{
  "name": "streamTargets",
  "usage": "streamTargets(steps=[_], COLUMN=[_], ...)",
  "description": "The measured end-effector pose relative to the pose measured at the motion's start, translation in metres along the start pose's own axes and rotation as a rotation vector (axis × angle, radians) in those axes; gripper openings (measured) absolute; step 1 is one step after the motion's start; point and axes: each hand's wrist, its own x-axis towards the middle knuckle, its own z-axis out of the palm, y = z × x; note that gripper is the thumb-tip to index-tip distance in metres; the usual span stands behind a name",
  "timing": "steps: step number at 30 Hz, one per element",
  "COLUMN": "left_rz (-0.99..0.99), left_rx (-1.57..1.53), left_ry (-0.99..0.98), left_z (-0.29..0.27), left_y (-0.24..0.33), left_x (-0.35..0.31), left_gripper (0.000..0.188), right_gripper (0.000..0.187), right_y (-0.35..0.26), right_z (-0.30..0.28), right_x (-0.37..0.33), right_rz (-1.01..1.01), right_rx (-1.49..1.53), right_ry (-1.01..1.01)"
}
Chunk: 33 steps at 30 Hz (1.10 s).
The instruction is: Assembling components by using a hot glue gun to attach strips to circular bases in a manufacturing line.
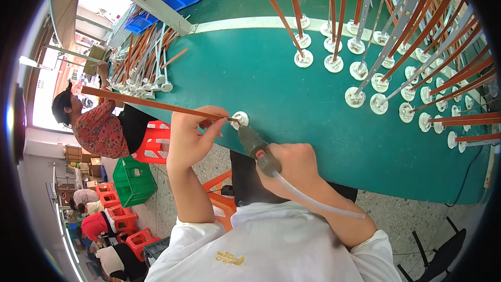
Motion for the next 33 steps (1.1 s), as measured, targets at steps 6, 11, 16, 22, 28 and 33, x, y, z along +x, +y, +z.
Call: streamTargets(steps=[6, 11, 16, 22, 28, 33], left_rz=[-0.002, 0.015, -0.019, -0.003, -0.001, 0.022], left_rx=[0.016, -0.035, -0.054, -0.025, 0.010, -0.014], left_ry=[-0.009, 0.011, 0.006, 0.011, 0.008, 0.034], left_z=[-0.0005, 0.0013, 0.0012, 0.0015, 0.0019, 0.0034], left_y=[0.0009, -0.0004, 0.0025, 0.0014, 0.0000, 0.0003], left_x=[-0.0004, 0.0000, 0.0007, 0.0002, -0.0005, 0.0002], left_gripper=[0.012, 0.013, 0.012, 0.012, 0.011, 0.010], right_gripper=[0.024, 0.025, 0.026, 0.026, 0.026, 0.026], right_y=[0.0015, 0.0023, 0.0012, 0.0012, 0.0023, 0.0010], right_z=[0.0013, 0.0026, 0.0022, 0.0028, 0.0025, 0.0025], right_x=[-0.0010, -0.0015, -0.0009, -0.0007, -0.0023, -0.0012], right_rz=[-0.003, -0.014, -0.029, -0.028, -0.040, -0.040], right_rx=[0.000, -0.008, -0.023, -0.026, -0.020, -0.003], right_ry=[0.004, 0.000, -0.001, -0.005, -0.002, 0.018])
